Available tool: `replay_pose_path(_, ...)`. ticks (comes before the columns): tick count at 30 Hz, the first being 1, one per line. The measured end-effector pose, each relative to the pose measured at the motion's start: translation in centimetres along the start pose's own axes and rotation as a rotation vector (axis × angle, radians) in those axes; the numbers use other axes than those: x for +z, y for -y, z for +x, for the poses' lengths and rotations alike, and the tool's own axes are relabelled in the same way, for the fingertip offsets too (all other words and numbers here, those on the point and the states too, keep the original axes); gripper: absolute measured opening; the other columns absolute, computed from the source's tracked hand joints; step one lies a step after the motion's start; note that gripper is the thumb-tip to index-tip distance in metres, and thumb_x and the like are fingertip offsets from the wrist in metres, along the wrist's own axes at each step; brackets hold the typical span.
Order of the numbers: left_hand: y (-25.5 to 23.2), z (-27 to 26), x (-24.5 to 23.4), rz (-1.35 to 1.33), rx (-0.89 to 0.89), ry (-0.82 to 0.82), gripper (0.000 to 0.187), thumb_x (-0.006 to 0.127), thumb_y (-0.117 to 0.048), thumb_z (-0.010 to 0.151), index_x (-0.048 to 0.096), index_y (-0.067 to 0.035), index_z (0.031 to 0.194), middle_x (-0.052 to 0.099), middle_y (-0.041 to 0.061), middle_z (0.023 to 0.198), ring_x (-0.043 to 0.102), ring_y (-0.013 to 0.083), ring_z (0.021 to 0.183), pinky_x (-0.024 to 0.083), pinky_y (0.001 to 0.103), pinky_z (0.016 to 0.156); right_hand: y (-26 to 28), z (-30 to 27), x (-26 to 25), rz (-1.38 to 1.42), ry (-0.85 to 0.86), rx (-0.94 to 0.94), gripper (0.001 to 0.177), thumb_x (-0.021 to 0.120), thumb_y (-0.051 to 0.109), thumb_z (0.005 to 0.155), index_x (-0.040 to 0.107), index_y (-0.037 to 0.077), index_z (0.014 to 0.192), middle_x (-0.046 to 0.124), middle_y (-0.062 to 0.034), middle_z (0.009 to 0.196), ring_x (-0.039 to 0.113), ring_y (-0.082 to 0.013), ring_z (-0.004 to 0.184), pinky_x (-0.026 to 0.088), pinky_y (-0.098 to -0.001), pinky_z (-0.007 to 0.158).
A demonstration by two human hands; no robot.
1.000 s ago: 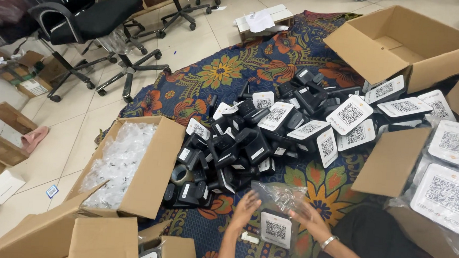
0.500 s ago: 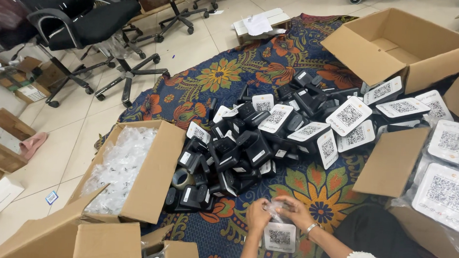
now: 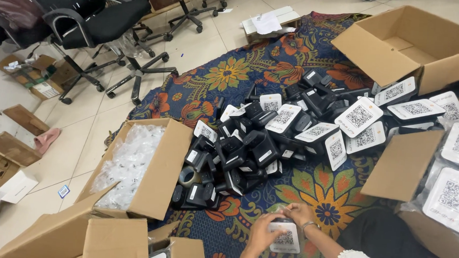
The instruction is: The person packs QR code scanners into plastic bags and places them into cardboard boxes while sitting on the floor.
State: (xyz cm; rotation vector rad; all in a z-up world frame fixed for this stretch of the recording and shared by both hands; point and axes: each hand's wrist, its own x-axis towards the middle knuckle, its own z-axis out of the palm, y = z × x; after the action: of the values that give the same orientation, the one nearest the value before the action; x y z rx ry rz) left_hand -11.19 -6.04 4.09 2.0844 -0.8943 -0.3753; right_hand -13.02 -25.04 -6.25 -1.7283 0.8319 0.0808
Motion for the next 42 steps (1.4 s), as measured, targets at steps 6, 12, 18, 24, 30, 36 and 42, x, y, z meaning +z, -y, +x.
replay_pose_path(6,2.2,0.9,1.2,0.069,-0.161,-0.012,0.045,0.081,-0.044,0.08,0.074,-0.021,0.118,0.076,0.011,0.105,0.074,0.0308,0.097,0.055,0.041,0.085,-6.6,2.3,0.5,0.372,0.135,-0.096,0.059,0.058,0.058,0.093,0.081,0.011,0.12,0.082,-0.0065,0.112,0.072,-0.0181,0.1,0.054,-0.0284,0.085)
replay_pose_path(12,4.8,2.9,2.1,-0.243,-0.711,-0.272,0.045,0.068,-0.049,0.092,0.073,-0.012,0.117,0.079,0.008,0.102,0.075,0.0202,0.096,0.054,0.034,0.085,-7.7,0.6,-0.7,0.333,0.081,-0.02,0.065,0.059,0.059,0.095,0.066,0.009,0.136,0.073,-0.0175,0.127,0.069,-0.0315,0.12,0.056,-0.0394,0.091)
replay_pose_path(18,5.0,5.9,2.6,-1.089,-0.707,-0.483,0.038,0.068,-0.036,0.094,0.065,-0.006,0.117,0.073,0.008,0.106,0.069,0.0197,0.096,0.054,0.039,0.083,1.9,-4.1,-8.2,0.356,-0.035,-0.389,0.064,0.068,0.039,0.092,0.05,0.014,0.148,0.054,-0.0092,0.147,0.05,-0.0208,0.138,0.047,-0.0346,0.105)
replay_pose_path(24,-6.4,10.2,4.7,-1.162,-0.499,-0.306,0.034,0.068,-0.035,0.096,0.062,-0.006,0.113,0.07,0.005,0.105,0.066,0.0166,0.099,0.051,0.035,0.084,10.0,-12.2,-17.9,0.073,-0.44,-0.836,0.052,0.065,0.024,0.095,0.056,0.009,0.143,0.045,-0.018,0.156,0.046,-0.0342,0.143,0.04,-0.0424,0.111)
replay_pose_path(30,-21.1,14.2,12.0,-1.201,-0.409,0.019,0.032,0.064,-0.033,0.096,0.063,-0.009,0.117,0.069,0.004,0.111,0.065,0.016,0.103,0.051,0.034,0.088,10.9,-20.5,-28.5,-0.093,-1.012,-0.699,0.04,0.066,0.022,0.093,0.063,0.014,0.131,0.049,-0.0183,0.152,0.053,-0.0383,0.136,0.048,-0.0441,0.103)
replay_pose_path(36,-32.7,15.1,24.2,-0.898,-0.429,0.365,0.044,0.053,-0.04,0.099,0.054,-0.012,0.133,0.066,0.004,0.123,0.06,0.015,0.109,0.045,0.036,0.092,5.8,-26.2,-39.6,-0.127,-1.337,-0.404,0.028,0.068,0.021,0.094,0.072,0.016,0.121,0.059,-0.0124,0.147,0.063,-0.0339,0.124,0.053,-0.0412,0.092)
replay_pose_path(42,-42.4,12.6,34.4,-0.974,-0.217,0.688,0.045,0.049,-0.029,0.102,0.046,-0.01,0.142,0.062,0.008,0.139,0.057,0.0179,0.129,0.041,0.033,0.11,-3.0,-31.0,-49.7,-0.241,-1.576,-0.297,0.022,0.069,0.016,0.098,0.074,0.014,0.12,0.07,-0.0128,0.131,0.066,-0.0313,0.124,0.051,-0.0411,0.104)
